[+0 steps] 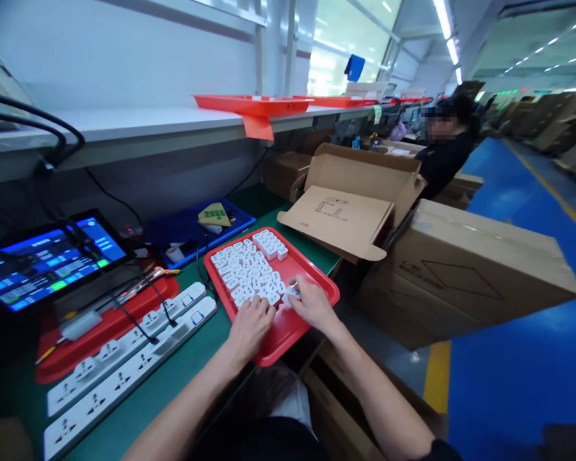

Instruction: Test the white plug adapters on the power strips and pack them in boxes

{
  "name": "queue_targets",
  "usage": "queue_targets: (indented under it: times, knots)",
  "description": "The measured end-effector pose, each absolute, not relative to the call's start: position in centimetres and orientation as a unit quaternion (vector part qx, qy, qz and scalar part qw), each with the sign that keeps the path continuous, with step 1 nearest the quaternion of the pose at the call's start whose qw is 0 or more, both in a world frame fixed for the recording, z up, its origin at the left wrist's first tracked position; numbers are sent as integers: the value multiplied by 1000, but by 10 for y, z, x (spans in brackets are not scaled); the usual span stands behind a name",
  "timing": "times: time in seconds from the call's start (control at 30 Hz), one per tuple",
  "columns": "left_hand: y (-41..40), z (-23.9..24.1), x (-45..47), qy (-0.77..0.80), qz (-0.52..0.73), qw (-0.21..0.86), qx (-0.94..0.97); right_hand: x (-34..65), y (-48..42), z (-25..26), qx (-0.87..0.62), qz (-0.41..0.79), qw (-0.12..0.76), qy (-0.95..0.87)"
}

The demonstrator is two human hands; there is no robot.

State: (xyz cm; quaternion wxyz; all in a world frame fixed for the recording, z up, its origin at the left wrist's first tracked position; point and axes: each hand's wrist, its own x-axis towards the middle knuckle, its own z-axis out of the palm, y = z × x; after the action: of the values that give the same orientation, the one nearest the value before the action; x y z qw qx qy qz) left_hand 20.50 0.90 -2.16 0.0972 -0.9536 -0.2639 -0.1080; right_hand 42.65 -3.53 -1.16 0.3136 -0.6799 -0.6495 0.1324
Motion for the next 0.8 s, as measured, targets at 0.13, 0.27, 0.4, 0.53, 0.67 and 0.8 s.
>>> queue_targets:
  times: [0.13,0.27,0.4,0.53,0.67,0.8]
  knots:
    - [15,-28,206,-197,-85,134,-968,429,-35,0,-628,238,463,-578]
    - [13,-10,200,-157,-77,126,-977,411,-30,18,-557,346,542,-526]
    - [-13,20,162,-198,-149,25,-968,381,-27,44,-522,314,548,-573]
    - [-59,26,93,-347,-322,-293,-831,338,-19,57,-513,292,496,-637]
    - [-102,12,18,-454,-458,-557,-524,265,-11,55,-447,252,376,-771]
    - [-119,8,-52,-500,-509,-567,-411,176,-8,45,-339,224,245,-880]
